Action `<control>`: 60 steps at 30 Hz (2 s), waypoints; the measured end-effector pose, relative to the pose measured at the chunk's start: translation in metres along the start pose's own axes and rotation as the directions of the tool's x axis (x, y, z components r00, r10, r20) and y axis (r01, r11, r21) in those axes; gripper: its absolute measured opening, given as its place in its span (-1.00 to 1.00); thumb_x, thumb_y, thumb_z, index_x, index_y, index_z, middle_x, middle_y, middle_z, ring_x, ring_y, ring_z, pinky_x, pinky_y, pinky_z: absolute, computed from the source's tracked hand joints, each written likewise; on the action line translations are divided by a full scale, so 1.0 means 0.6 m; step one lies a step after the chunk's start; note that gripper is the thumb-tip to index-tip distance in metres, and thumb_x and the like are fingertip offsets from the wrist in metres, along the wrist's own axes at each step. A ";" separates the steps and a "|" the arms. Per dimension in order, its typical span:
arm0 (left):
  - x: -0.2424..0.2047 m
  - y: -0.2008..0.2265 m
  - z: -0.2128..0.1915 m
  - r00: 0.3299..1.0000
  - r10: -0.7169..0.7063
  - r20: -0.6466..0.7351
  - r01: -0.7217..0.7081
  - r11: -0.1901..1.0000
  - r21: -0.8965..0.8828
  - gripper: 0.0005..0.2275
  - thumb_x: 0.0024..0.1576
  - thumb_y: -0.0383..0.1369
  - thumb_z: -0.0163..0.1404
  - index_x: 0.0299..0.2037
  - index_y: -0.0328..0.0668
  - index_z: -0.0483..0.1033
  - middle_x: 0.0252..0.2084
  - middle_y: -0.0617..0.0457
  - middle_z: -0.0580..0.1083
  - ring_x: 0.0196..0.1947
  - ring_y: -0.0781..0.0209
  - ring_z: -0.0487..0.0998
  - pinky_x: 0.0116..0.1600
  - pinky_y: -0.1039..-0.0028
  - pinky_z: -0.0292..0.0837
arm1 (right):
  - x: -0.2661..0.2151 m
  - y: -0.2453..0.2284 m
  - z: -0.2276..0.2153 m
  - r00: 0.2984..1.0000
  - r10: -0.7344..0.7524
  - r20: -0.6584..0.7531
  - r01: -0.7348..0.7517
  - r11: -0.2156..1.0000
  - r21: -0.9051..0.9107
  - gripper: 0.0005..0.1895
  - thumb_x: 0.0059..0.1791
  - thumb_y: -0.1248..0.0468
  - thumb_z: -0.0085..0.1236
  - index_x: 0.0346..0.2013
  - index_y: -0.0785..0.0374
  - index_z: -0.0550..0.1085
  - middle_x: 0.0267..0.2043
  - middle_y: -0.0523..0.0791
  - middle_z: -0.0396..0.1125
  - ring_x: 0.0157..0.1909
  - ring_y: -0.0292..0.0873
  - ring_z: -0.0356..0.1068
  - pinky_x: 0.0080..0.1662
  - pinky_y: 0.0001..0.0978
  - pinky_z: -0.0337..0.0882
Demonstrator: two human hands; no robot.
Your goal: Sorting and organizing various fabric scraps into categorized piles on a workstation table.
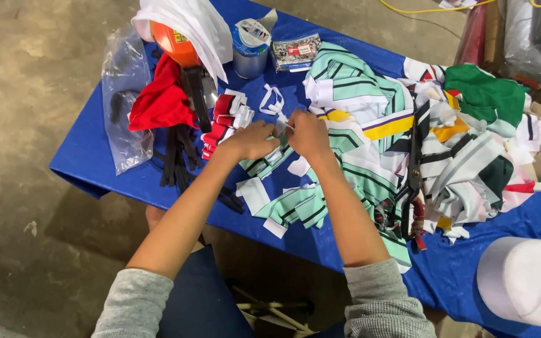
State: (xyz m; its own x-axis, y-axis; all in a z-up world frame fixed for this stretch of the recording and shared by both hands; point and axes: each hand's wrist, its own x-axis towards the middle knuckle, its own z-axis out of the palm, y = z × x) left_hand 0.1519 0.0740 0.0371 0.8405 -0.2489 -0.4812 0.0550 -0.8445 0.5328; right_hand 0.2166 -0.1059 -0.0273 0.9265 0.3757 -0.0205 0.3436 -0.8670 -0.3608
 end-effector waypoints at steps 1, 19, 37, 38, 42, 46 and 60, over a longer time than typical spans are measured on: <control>-0.008 0.002 -0.007 1.000 -0.001 0.001 0.001 1.000 -0.001 -0.43 0.22 0.11 -0.31 0.26 -0.07 0.41 0.37 -0.19 0.28 0.46 -0.17 0.18 0.41 0.02 0.01 | -0.009 -0.010 -0.013 1.000 0.000 0.001 0.000 1.000 0.000 -0.79 -0.02 0.09 0.22 -0.21 0.12 0.52 -0.24 -0.07 0.44 -0.09 0.07 0.51 -0.05 0.04 0.48; -0.052 -0.036 0.017 0.973 0.177 -0.147 -0.139 0.961 0.239 -0.45 0.06 -0.32 0.24 0.28 -0.21 0.40 0.15 -0.29 0.39 0.17 -0.30 0.48 0.16 0.00 0.42 | 0.010 -0.097 -0.065 0.983 -0.182 0.001 0.178 0.963 0.201 -0.80 0.04 0.33 0.11 -0.06 0.31 0.55 -0.15 0.09 0.50 -0.12 0.23 0.53 -0.18 0.08 0.56; -0.066 0.011 0.008 0.989 0.076 -0.126 -0.020 0.915 0.403 -0.33 0.06 -0.12 -0.06 0.45 -0.09 0.20 0.53 -0.29 0.05 0.49 -0.20 0.08 0.38 0.15 -0.01 | 0.131 0.030 0.034 0.974 -0.028 -0.223 0.033 0.999 0.019 -0.82 -0.01 0.46 0.07 -0.24 0.24 0.61 -0.23 0.00 0.40 -0.08 0.16 0.51 -0.09 -0.03 0.55; -0.067 0.013 0.008 0.991 0.069 -0.113 -0.017 0.912 0.411 -0.29 0.05 -0.08 -0.07 0.47 -0.08 0.18 0.54 -0.29 0.03 0.50 -0.19 0.06 0.38 0.16 -0.04 | 0.124 0.037 0.016 0.940 0.083 -0.330 -0.054 0.994 0.097 -0.84 0.01 0.44 0.04 -0.23 0.25 0.58 -0.24 0.03 0.40 -0.09 0.18 0.50 -0.09 -0.03 0.53; -0.051 0.016 0.018 0.986 0.050 -0.161 0.018 0.920 0.392 -0.24 0.05 0.09 -0.23 0.51 -0.01 0.12 0.53 -0.27 0.06 0.48 -0.09 0.02 0.34 0.18 -0.18 | 0.083 0.045 -0.079 0.799 0.343 -0.494 -0.275 0.939 0.207 -0.84 -0.01 0.49 0.20 -0.16 0.26 0.56 -0.13 -0.01 0.34 -0.12 0.01 0.51 -0.13 -0.24 0.57; -0.051 0.027 0.038 0.937 0.136 -0.321 -0.007 0.928 0.373 -0.40 0.20 -0.08 -0.36 0.48 0.00 0.20 0.40 -0.22 0.29 0.38 -0.01 0.20 0.29 0.19 -0.08 | -0.003 -0.012 -0.155 0.863 0.343 -0.371 -0.384 0.923 -0.038 -0.40 -0.08 0.24 0.40 0.19 0.38 0.42 0.31 0.14 -0.01 0.28 0.29 0.19 0.12 0.19 0.39; 0.003 0.014 0.050 0.941 0.082 -0.327 0.020 0.955 0.298 -0.49 0.25 -0.21 -0.32 0.40 -0.21 0.29 0.55 -0.28 0.01 0.46 -0.19 0.14 0.36 0.11 0.05 | -0.041 -0.040 -0.010 0.990 -0.034 -0.137 0.072 0.957 0.281 -0.73 -0.01 0.32 0.17 -0.02 0.26 0.52 -0.10 0.08 0.41 -0.04 0.22 0.51 -0.12 -0.01 0.58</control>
State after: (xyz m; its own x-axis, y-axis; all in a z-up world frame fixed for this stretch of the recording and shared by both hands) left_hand 0.1375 0.0521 0.0200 0.9721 -0.1485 -0.1817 -0.0910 -0.9522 0.2918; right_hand 0.1866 -0.0962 -0.0124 0.9266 0.3565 0.1195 0.3521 -0.7112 -0.6084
